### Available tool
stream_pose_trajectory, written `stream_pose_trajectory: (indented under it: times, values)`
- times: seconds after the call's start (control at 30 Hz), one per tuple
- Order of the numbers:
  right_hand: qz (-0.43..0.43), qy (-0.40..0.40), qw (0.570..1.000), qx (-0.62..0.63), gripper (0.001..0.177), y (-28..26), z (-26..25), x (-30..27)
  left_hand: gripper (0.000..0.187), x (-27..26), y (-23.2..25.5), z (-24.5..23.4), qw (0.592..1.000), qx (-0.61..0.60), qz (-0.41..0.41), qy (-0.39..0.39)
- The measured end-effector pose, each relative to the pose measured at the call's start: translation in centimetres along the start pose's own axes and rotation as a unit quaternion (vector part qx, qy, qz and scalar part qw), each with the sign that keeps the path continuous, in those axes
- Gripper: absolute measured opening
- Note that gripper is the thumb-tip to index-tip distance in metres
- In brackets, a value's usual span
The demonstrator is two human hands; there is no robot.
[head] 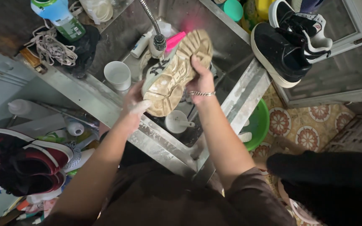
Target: Cleaning shoe insoles and soles with soap and a brush in a sink.
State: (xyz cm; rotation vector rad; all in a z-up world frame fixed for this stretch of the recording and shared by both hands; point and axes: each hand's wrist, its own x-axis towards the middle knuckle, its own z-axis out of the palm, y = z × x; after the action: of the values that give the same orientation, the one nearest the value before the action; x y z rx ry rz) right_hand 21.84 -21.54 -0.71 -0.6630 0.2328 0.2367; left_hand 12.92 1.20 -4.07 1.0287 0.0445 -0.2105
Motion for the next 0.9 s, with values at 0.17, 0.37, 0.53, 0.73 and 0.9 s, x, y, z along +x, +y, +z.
stream_pose_trajectory:
  times: [0.17,0.37,0.53,0.73,0.9]
  values:
    - [-0.169,-0.011,0.982,-0.087,0.049,-1.8,3.3,-0.2,0.079,2.5,-1.8,1.0,0.995,-0.1,0.01,-0.02]
    - [-0.284,0.012,0.941,-0.186,0.066,-0.8,5.4,-0.7,0.062,5.3,-3.2,0.1,0.966,-0.25,-0.061,0.017]
    - [-0.325,-0.044,0.907,-0.263,0.073,-0.4,6.6,-2.2,0.064,5.4,-2.8,0.2,0.951,-0.306,-0.044,0.012]
    - [-0.343,-0.118,0.861,-0.356,0.076,-0.1,8.4,-4.5,0.067,5.6,-2.7,0.2,0.947,-0.303,-0.102,-0.004]
    - [-0.349,-0.094,0.868,-0.34,0.072,-0.2,6.6,-5.4,0.063,5.2,-2.5,0.2,0.959,-0.271,-0.083,-0.013]
